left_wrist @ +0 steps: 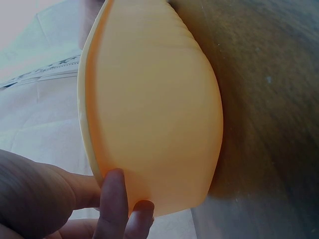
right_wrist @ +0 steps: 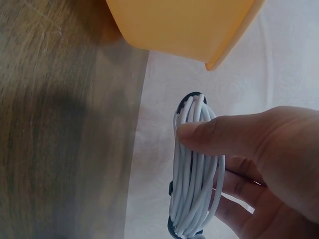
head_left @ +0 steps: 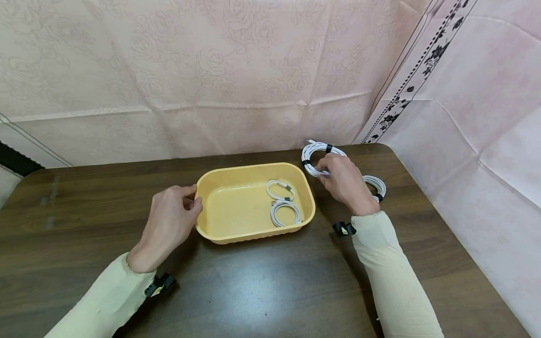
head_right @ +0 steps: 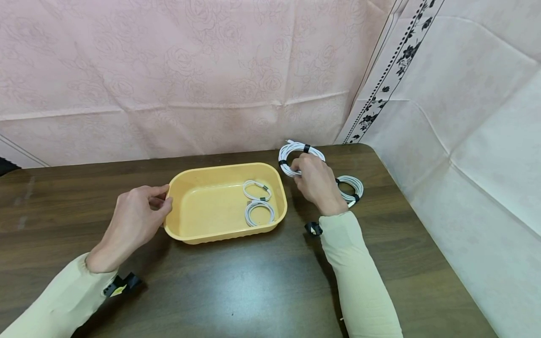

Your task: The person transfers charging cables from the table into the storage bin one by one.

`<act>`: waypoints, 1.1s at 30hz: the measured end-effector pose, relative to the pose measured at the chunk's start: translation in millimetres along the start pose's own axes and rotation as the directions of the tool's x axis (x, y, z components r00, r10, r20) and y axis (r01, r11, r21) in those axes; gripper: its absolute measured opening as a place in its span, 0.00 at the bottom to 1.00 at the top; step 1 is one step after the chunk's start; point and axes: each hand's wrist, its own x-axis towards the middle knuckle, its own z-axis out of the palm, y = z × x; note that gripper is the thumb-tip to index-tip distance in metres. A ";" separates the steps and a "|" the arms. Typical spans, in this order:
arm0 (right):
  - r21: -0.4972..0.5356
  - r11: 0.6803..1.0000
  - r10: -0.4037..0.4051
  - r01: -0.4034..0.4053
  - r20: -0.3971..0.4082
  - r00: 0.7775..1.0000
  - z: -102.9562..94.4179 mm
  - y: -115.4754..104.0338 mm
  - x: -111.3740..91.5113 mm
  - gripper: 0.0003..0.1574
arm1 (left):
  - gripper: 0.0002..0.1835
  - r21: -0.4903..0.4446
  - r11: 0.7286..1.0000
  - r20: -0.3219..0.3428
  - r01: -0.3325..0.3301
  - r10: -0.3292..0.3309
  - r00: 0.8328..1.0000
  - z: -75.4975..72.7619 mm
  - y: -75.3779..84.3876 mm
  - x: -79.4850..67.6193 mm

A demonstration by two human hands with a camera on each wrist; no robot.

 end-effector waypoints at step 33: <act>-0.009 1.000 0.020 -0.020 0.002 1.000 -2.9 -10.0 -1.7 0.09 | 0.21 0.015 1.000 -0.014 -0.011 0.011 1.000 0.0 -0.5 -0.4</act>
